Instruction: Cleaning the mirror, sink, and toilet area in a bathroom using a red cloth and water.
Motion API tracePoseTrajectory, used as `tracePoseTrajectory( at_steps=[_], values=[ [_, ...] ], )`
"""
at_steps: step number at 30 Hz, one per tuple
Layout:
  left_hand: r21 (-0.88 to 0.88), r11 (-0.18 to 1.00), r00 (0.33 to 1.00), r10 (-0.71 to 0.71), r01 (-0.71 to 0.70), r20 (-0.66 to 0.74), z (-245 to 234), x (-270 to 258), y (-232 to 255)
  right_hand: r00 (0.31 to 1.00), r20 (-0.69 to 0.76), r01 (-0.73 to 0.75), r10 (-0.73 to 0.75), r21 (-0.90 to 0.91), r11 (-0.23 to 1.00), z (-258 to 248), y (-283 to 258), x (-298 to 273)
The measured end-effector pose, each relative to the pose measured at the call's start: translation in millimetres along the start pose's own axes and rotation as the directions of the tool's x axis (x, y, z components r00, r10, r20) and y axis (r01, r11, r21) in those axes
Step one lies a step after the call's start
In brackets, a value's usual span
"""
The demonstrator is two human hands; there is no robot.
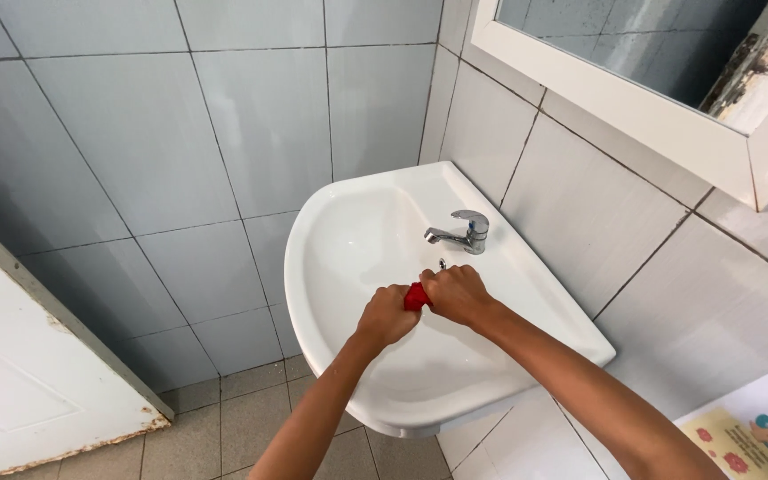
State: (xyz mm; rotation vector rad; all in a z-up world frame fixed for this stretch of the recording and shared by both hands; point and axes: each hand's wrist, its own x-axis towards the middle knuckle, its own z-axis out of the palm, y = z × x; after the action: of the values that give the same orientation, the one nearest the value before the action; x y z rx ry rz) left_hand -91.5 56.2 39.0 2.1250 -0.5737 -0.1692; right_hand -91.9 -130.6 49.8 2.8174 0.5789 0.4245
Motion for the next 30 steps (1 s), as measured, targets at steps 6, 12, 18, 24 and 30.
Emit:
tracePoseTrajectory(
  at_steps=[6, 12, 18, 24, 30],
  values=[
    [0.075, 0.995, 0.995, 0.064, -0.069, 0.071, 13.5, -13.0, 5.8, 0.911, 0.344, -0.303, 0.227, 0.186, 0.935, -76.7, -35.0, -39.6],
    [-0.171, 0.848, 0.858, 0.512, -0.502, 0.02, 1.5, -27.5, 77.3, 0.956, 0.133, -0.291, 0.26, 0.343, 0.893, -154.8, -39.9, -114.3],
    [-0.63, 0.639, 0.829, 0.559, -0.44, -0.012, 6.6, -63.3, 192.2, 0.757, -0.29, -0.394, 0.585, 0.512, 0.764, -223.0, -28.5, -192.9],
    [-0.625, 0.621, 0.765, 0.641, -0.474, 0.057, 13.5, -103.1, 311.5, 0.127, -0.988, -0.704, 0.092, -0.025, 0.71, -412.6, -22.8, -310.8],
    [-0.578, 0.557, 0.665, 0.746, -0.596, 0.034, 26.8, -140.8, 416.7, 0.119, -0.964, -0.628, 0.238, 0.113, 0.77, -521.5, 25.4, -357.6]
  ],
)
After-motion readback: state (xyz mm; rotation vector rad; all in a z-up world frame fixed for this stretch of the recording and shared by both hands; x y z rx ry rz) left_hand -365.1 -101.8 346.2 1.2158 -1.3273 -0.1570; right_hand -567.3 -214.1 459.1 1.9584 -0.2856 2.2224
